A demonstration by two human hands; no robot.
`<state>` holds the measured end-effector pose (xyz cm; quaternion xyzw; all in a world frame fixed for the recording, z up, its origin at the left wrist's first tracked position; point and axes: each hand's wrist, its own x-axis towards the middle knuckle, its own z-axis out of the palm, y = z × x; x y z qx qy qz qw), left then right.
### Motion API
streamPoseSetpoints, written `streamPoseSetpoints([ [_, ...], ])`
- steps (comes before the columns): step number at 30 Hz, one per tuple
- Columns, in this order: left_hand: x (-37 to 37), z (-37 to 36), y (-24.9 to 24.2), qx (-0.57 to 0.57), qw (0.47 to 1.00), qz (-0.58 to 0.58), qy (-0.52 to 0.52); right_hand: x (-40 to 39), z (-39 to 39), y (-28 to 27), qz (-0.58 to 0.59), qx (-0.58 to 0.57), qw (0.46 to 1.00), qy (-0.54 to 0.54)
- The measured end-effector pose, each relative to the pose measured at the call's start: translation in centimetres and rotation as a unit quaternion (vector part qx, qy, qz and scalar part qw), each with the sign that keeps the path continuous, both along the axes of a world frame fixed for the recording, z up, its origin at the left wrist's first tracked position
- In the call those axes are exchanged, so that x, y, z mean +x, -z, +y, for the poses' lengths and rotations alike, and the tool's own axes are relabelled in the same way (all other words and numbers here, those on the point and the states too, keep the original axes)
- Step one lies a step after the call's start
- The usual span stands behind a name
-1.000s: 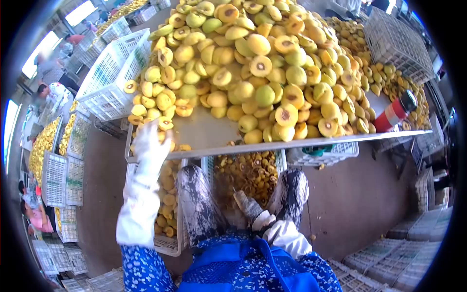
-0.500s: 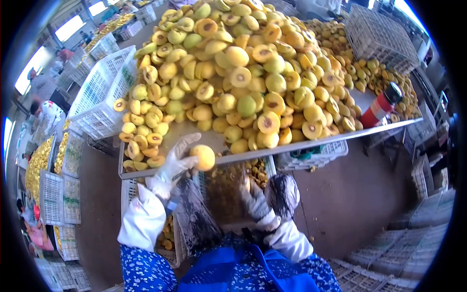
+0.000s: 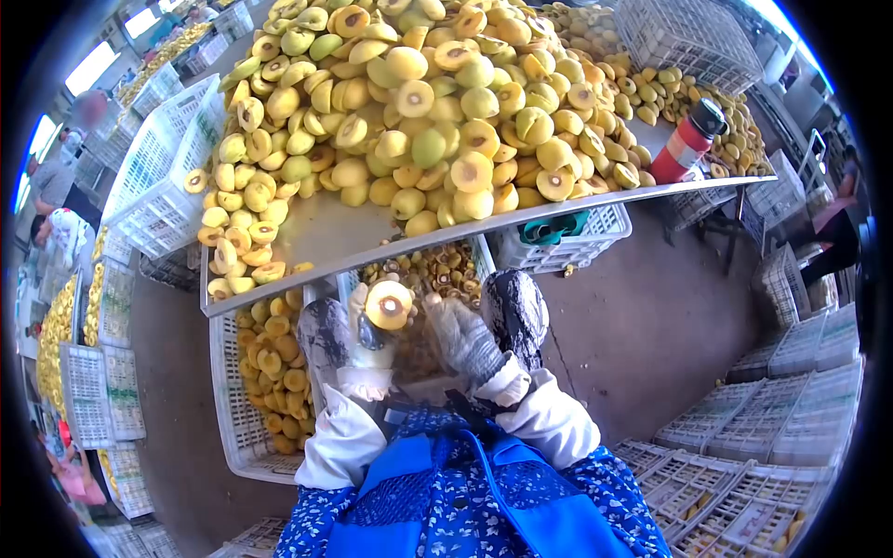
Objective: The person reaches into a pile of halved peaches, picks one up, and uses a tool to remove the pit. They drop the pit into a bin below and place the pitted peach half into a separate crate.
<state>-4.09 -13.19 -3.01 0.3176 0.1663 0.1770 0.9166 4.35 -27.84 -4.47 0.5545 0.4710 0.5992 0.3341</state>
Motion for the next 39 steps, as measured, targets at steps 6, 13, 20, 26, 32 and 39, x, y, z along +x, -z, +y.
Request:
streamPoseSetpoints([
  [6,0.0,-1.7,1.1,0.250,0.962,0.081,-0.080,-3.8,-1.3,0.2,-0.941,-0.230,-0.237,0.077],
  [13,0.2,-2.5,1.6,0.053,0.996,0.021,-0.064,-4.3,-1.5,1.7,-0.891,-0.182,-0.407,0.084],
  [20,0.4,-3.1,2.6,0.136,0.987,0.044,-0.073,-4.7,-1.7,3.0,-0.851,-0.151,-0.494,0.095],
  [26,2.1,-4.3,2.9,0.079,0.975,0.100,-0.180,-4.8,-2.0,0.4,-0.846,-0.165,-0.498,0.093],
  [32,2.8,-5.5,1.3,0.076,0.970,0.142,-0.183,-4.4,-1.7,2.5,-0.859,-0.181,-0.466,0.116],
  [39,2.9,-6.0,0.8,0.138,0.967,0.131,-0.169,-3.8,-1.0,5.0,-0.846,-0.238,-0.379,0.289],
])
